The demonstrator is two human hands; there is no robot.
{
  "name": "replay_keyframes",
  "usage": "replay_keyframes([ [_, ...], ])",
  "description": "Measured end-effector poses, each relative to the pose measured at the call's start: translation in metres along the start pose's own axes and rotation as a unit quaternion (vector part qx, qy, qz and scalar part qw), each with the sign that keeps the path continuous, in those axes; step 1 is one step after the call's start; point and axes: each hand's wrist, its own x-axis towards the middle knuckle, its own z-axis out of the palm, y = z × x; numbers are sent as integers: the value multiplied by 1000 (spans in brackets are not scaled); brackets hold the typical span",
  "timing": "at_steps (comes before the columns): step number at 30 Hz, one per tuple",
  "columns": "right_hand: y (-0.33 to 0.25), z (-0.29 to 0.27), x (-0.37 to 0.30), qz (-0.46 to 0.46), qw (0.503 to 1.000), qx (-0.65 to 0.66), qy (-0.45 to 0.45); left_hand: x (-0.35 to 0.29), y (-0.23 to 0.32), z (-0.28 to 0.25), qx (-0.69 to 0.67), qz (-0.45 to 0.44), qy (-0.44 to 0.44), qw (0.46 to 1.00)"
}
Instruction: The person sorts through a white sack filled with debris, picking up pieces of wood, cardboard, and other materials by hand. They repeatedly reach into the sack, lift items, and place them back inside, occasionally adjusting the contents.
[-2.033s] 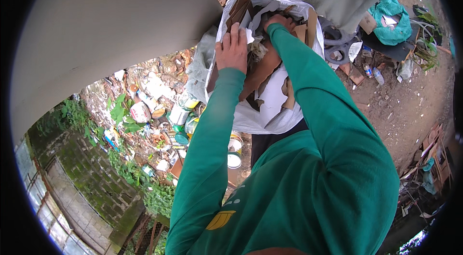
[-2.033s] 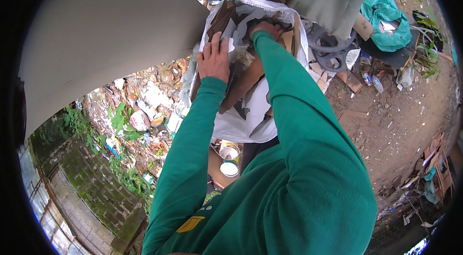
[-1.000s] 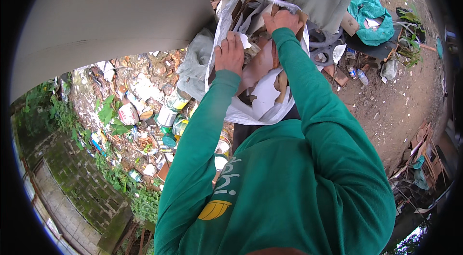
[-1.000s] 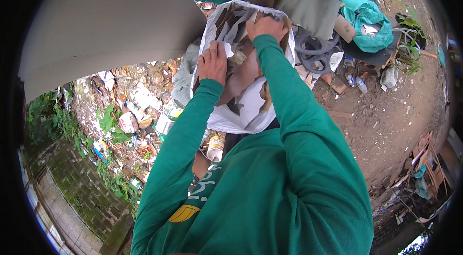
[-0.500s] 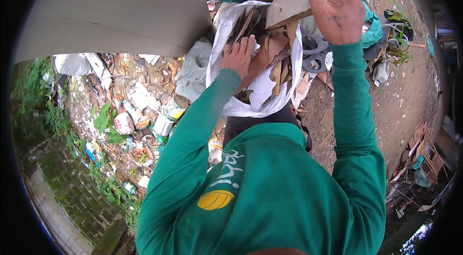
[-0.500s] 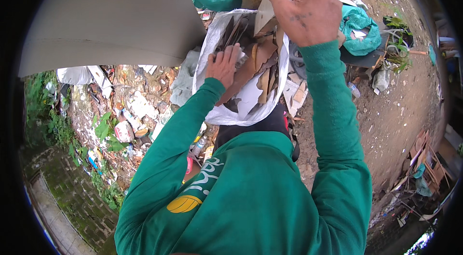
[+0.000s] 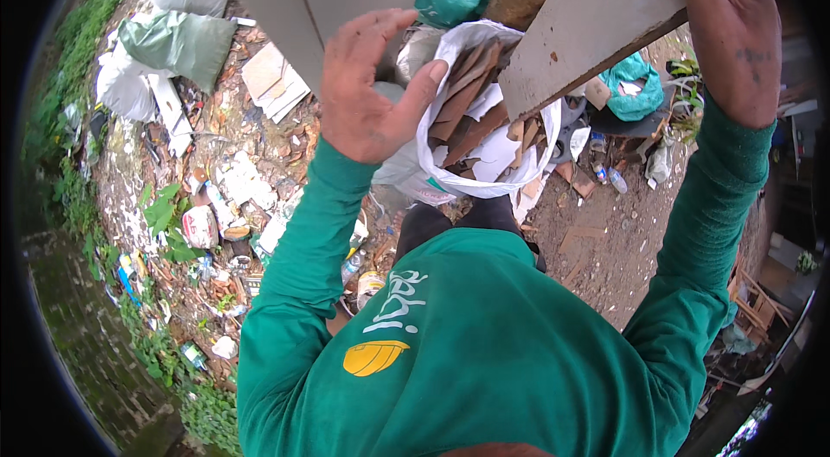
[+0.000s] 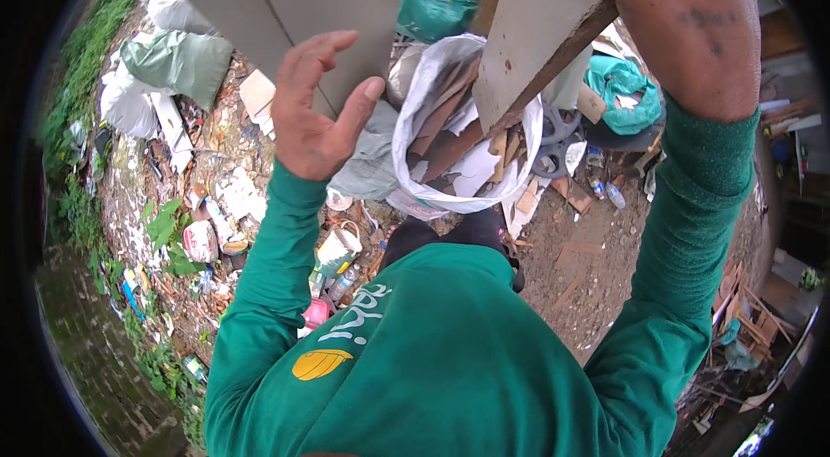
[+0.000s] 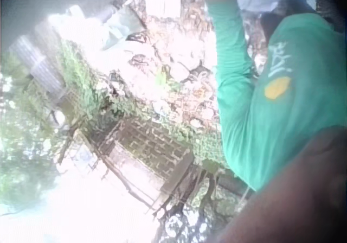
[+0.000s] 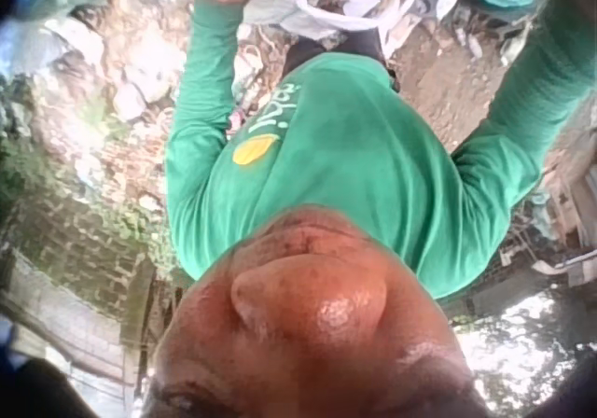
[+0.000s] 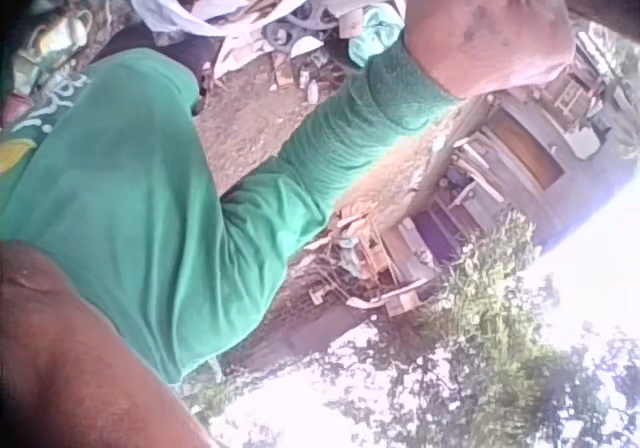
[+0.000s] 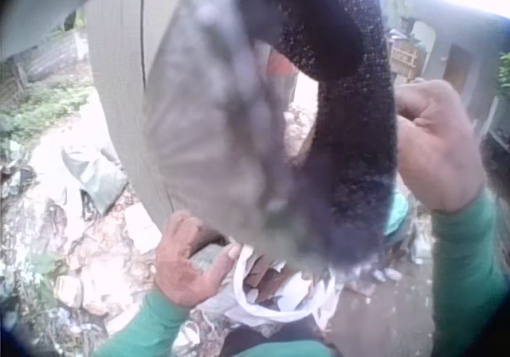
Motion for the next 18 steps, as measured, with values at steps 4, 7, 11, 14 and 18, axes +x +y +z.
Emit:
replay_keyframes([
  [4, -75, 48, 1, -188, 971, -147, 20, -4, 52, -117, 93, -31, 3, 995],
  [7, -138, 92, -13, -143, 988, -53, 11, -38, 75, -142, 127, -52, 5, 991],
  [11, -183, 197, -47, -124, 971, 3, -203, -129, 45, -174, 136, -152, 107, 973],
  [14, -187, 290, -99, -103, 920, 60, -373, -235, 13, -188, 192, -326, 166, 911],
  [18, -201, 392, -201, -127, 875, 106, -455, -425, 8, -185, 278, -506, 154, 802],
])
